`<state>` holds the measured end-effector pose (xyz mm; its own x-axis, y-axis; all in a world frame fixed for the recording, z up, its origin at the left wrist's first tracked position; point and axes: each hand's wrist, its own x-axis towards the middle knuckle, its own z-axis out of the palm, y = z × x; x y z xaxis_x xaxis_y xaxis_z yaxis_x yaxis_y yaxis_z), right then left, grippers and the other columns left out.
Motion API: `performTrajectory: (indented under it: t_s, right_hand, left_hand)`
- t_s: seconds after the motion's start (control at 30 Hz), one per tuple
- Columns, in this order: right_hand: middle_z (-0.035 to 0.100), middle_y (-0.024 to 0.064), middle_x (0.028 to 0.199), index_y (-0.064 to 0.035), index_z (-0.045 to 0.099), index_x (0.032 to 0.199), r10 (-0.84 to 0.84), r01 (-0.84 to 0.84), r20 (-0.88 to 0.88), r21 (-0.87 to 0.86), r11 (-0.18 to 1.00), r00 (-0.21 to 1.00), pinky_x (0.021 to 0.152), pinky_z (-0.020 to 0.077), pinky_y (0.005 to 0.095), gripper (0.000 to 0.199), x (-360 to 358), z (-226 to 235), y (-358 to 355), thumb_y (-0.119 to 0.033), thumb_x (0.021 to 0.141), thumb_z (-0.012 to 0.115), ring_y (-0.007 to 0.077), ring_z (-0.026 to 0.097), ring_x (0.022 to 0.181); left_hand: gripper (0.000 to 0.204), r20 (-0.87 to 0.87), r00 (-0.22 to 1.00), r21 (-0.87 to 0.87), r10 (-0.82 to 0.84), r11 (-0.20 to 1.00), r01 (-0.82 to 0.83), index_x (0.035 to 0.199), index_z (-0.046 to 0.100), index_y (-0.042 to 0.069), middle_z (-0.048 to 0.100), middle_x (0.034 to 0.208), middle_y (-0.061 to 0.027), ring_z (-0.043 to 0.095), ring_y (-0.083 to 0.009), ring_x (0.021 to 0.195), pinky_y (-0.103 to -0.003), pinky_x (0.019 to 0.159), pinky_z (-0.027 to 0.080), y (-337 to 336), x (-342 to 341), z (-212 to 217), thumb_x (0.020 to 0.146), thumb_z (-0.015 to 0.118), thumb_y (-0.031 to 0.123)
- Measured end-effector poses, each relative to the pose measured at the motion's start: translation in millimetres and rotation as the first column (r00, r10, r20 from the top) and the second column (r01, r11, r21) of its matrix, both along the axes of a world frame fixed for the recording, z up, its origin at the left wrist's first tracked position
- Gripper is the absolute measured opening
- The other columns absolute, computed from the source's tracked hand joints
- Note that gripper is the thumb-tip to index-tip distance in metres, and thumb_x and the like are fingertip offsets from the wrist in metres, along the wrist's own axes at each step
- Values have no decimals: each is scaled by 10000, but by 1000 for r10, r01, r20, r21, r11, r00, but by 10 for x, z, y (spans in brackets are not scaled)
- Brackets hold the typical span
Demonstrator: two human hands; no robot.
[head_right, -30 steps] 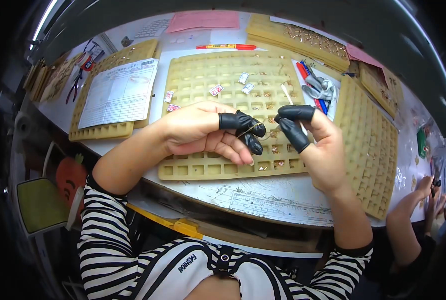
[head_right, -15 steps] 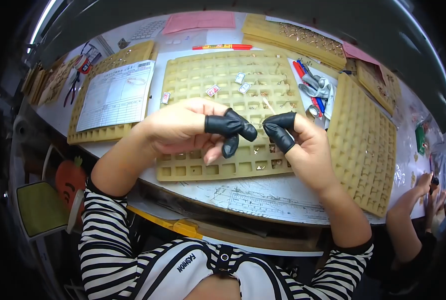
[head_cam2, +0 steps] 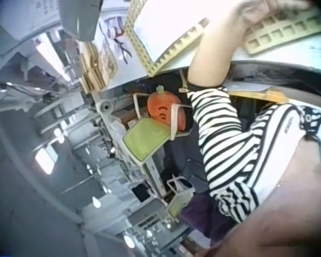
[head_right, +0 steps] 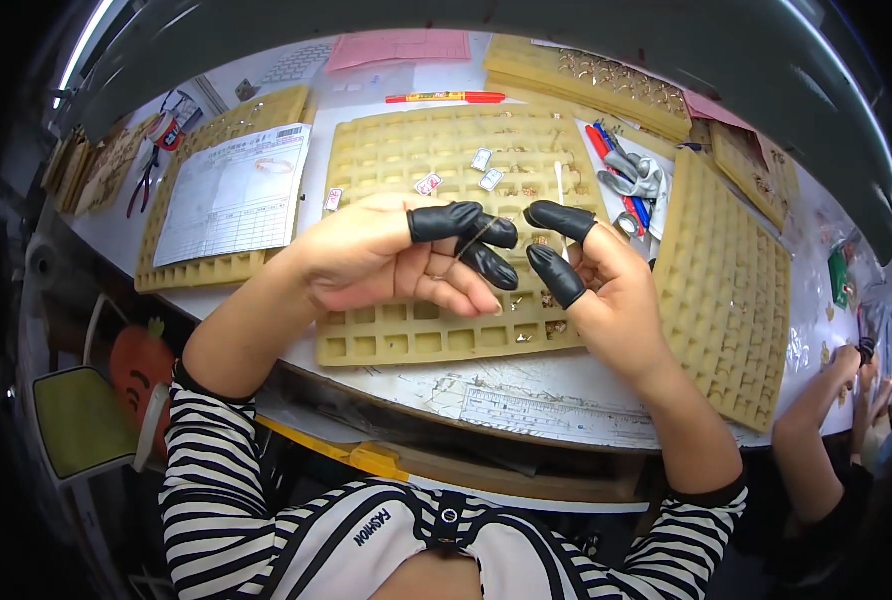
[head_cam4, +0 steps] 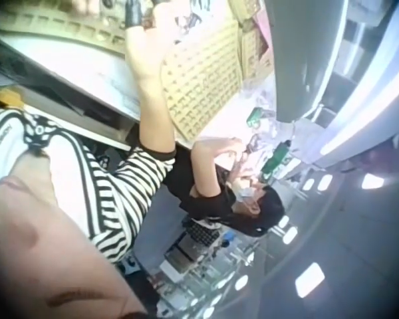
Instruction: Assembling small decorative components onto jewelry pieces using a pick tool at a workshop station.
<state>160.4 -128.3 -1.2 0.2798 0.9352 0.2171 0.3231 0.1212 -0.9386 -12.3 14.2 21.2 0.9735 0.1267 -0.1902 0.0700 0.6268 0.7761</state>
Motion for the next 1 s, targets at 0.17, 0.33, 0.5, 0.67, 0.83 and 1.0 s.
performTrajectory:
  t_s: [0.17,0.33,0.5,0.67,0.83,1.0]
  right_hand:
    - [527,28,969,-4,501,1192,165,-172,-180,-20,985,970,639,411,183,364,-53,-14,-13,15,829,516,58,511,789]
    - [583,46,881,36,592,931,13,-17,-83,-39,999,996,729,435,221,114,-16,86,-67,15,830,545,91,546,822]
    - [577,23,876,21,581,953,-65,61,-190,-27,998,980,627,424,193,117,74,49,-68,-7,844,548,52,508,737]
    - [567,-4,862,8,569,971,-88,100,-199,48,994,976,626,404,181,126,101,42,-67,-8,850,541,39,493,743]
    - [556,17,858,28,587,1008,-83,84,-114,10,996,990,672,445,206,176,102,25,-47,20,850,509,66,519,749]
    - [539,117,767,12,576,1058,-141,35,520,208,978,842,624,433,264,393,140,78,-68,139,703,468,202,533,668]
  left_hand:
    - [393,-34,994,-44,-102,994,100,1164,435,-73,567,1050,-212,600,-294,938,-342,809,504,-114,67,-91,955,348,248]
    - [263,-99,987,-20,-125,992,124,1062,508,-51,606,969,-180,637,-261,846,-311,743,536,-103,89,-149,915,459,162]
    - [233,-114,982,-19,-151,989,150,1072,516,-45,617,955,-166,647,-240,822,-302,730,543,-89,48,-214,890,493,99]
    - [165,-156,980,9,-120,992,123,974,541,-48,631,867,-150,655,-198,771,-248,666,545,-138,61,-141,864,433,10]
    - [136,-164,981,-6,-105,994,105,941,540,-42,632,849,-153,655,-196,763,-254,665,546,-147,58,-117,879,447,36]
    - [223,-154,984,-5,-94,995,95,1056,524,-41,624,928,-141,651,-222,788,-303,722,542,-108,53,-210,893,496,109]
